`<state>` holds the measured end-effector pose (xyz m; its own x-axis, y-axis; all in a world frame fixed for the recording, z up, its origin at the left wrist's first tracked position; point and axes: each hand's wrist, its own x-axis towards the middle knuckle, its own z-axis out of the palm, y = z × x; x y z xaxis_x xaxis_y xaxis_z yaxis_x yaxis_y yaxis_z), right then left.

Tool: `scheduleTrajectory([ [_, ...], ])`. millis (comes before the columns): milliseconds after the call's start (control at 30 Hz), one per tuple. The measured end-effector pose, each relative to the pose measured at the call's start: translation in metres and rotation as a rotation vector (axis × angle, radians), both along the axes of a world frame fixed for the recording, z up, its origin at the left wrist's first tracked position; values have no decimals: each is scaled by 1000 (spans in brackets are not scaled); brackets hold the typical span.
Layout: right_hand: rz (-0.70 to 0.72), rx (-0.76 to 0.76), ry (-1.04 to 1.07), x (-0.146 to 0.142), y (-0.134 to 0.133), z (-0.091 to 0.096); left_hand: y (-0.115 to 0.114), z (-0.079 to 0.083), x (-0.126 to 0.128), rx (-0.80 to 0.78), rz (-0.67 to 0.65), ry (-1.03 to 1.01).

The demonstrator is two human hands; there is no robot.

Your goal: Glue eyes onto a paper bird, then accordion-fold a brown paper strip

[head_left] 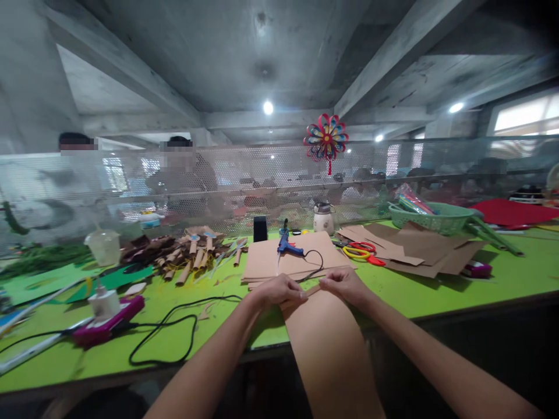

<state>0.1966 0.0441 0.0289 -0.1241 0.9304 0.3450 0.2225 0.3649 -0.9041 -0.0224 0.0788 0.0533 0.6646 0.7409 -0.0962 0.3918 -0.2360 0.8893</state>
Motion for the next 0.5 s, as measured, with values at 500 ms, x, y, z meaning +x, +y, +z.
scheduleTrajectory([
  [500,-14,11,19,5,-4,6,-12,4,-23,-57,39,55],
])
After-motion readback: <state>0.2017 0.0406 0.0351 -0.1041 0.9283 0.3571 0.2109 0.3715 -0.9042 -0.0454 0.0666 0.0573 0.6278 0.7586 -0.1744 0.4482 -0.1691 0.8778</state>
